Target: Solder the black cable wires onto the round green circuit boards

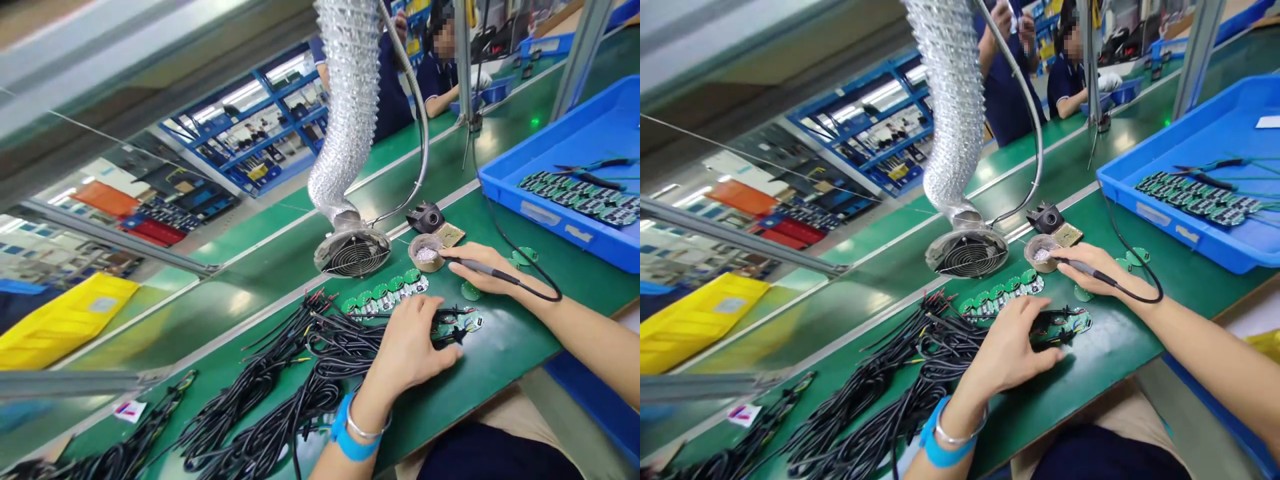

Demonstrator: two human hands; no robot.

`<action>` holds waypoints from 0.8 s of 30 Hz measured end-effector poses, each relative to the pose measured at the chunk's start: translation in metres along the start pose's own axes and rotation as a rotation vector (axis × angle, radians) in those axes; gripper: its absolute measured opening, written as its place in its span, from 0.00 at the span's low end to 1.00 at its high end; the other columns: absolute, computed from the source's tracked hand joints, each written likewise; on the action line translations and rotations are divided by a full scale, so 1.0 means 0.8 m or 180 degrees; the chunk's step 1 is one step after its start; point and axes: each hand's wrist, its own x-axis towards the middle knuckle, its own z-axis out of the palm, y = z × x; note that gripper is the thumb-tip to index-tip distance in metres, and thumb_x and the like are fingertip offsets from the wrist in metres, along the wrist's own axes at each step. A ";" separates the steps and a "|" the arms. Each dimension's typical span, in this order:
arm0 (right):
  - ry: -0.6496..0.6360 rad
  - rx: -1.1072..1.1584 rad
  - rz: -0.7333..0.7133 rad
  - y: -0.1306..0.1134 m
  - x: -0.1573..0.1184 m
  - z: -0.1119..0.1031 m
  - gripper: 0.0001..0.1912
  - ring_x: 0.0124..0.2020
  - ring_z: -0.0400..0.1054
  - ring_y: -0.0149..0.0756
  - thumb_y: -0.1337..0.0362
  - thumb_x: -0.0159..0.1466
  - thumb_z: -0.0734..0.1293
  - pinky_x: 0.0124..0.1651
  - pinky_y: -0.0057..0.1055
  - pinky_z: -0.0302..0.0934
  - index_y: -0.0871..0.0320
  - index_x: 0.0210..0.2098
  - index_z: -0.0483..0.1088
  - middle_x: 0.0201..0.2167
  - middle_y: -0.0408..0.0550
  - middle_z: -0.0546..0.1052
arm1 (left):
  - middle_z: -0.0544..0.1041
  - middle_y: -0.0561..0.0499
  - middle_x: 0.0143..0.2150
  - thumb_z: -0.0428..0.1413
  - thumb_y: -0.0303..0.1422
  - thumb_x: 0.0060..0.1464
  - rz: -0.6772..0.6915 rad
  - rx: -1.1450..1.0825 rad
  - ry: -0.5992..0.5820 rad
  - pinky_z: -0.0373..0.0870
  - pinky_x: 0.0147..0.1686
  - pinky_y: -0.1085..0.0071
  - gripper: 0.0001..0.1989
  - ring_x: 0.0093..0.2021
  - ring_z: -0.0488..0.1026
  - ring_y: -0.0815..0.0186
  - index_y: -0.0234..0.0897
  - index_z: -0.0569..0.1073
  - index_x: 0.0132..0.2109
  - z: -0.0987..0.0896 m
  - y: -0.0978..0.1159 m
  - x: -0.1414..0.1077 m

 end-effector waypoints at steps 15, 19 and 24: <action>-0.0094 -0.0322 0.0297 0.026 -0.051 0.018 0.13 0.30 0.73 0.31 0.57 0.72 0.57 0.35 0.29 0.68 0.58 0.45 0.69 0.32 0.46 0.78 | 0.71 0.55 0.34 0.68 0.35 0.43 -0.0417 -0.1486 0.0602 0.62 0.38 0.70 0.16 0.35 0.67 0.65 0.37 0.73 0.37 -0.064 -0.035 -0.031; -0.0114 -0.0490 0.0347 0.030 -0.056 0.016 0.12 0.29 0.75 0.35 0.54 0.70 0.60 0.34 0.30 0.68 0.52 0.44 0.69 0.32 0.49 0.79 | 0.70 0.57 0.29 0.67 0.35 0.44 -0.0451 -0.2336 0.0932 0.61 0.33 0.72 0.14 0.30 0.66 0.69 0.35 0.72 0.34 -0.109 -0.041 -0.056; -0.0071 -0.0778 0.0445 0.041 -0.059 0.019 0.20 0.25 0.73 0.37 0.41 0.66 0.60 0.27 0.33 0.64 0.48 0.45 0.68 0.30 0.49 0.78 | 0.74 0.56 0.30 0.70 0.38 0.41 0.0006 -0.2629 0.2244 0.66 0.32 0.73 0.19 0.30 0.70 0.70 0.36 0.68 0.32 -0.171 -0.067 -0.079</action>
